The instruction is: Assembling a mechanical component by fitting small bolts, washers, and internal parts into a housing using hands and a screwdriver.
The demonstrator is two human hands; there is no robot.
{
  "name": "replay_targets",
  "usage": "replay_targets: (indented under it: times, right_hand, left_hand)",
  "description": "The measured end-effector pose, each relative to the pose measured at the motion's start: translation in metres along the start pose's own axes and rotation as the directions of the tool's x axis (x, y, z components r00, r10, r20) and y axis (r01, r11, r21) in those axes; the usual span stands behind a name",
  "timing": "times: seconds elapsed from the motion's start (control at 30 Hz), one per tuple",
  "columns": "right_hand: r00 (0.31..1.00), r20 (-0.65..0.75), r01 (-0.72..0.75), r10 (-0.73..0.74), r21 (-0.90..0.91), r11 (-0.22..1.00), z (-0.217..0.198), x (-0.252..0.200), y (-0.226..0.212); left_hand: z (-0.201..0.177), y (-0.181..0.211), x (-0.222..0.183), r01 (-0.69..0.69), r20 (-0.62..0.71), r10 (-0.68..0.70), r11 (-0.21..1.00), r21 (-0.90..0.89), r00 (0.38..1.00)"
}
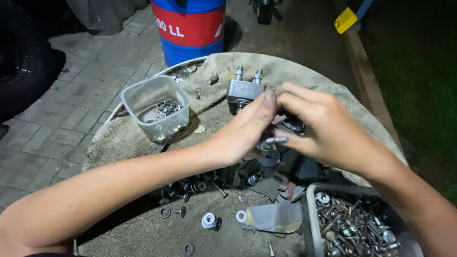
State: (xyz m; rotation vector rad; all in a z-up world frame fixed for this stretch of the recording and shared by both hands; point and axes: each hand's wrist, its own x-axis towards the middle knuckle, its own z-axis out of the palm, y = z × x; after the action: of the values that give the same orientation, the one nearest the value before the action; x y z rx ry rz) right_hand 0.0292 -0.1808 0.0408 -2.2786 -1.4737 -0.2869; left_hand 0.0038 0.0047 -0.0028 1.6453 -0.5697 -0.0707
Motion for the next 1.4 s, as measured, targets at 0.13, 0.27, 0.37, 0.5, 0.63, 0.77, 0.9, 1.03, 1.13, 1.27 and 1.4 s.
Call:
replay_targets:
  times: [0.13,0.27,0.37,0.5,0.63,0.77,0.9,1.03,1.13,1.27,1.4]
  right_hand:
    - [0.989,-0.134,0.065,-0.062,0.016,0.998,-0.004,0.004,-0.012]
    - [0.913,-0.408,0.069,-0.03,0.082,0.994,-0.012,-0.001,-0.024]
    - [0.902,-0.419,0.17,-0.104,0.122,0.978,-0.009,-0.002,-0.026]
    - [0.876,-0.407,0.268,-0.258,-0.034,0.963,-0.01,0.0,-0.033]
    - [0.832,-0.523,0.222,-0.187,0.005,0.975,0.003,-0.003,-0.025]
    - [0.807,-0.59,0.114,-0.034,0.1,0.988,0.007,-0.009,-0.026]
    - [0.881,-0.473,0.078,0.022,0.192,0.978,0.007,-0.031,-0.028]
    - [0.93,-0.366,0.043,0.023,0.169,0.985,0.0,-0.028,-0.032]
    - [0.97,-0.242,0.011,0.005,0.065,0.998,-0.006,-0.022,-0.037]
    - [0.999,-0.04,-0.01,0.006,-0.092,0.996,-0.008,-0.015,-0.043]
    - [0.919,0.392,0.107,-0.042,-0.145,0.984,0.012,-0.018,-0.035]
  left_hand:
    - [0.002,0.007,0.002,0.126,-0.037,-0.137,0.968,-0.216,0.99]
    - [0.0,0.025,0.002,0.276,-0.087,-0.33,0.885,-0.374,0.94]
    - [0.001,0.023,0.003,0.266,-0.104,-0.338,0.866,-0.423,0.935]
    - [0.004,0.029,-0.002,0.208,-0.108,-0.327,0.788,-0.579,0.939]
    - [0.007,0.041,-0.014,0.144,-0.089,-0.229,0.823,-0.549,0.969]
    - [0.016,0.048,-0.023,0.005,-0.162,-0.107,0.85,-0.527,0.981]
    - [0.029,0.046,-0.024,-0.277,-0.418,0.149,0.924,-0.265,0.896]
    - [0.022,0.023,-0.034,-0.396,-0.298,0.307,0.864,-0.311,0.904]
    - [0.009,0.028,-0.037,-0.42,-0.175,0.406,0.906,-0.048,0.897]
    - [-0.009,0.02,-0.031,-0.468,-0.048,0.491,0.851,0.237,0.87]
    - [-0.024,0.012,-0.033,-0.485,0.021,0.521,0.778,0.401,0.853]
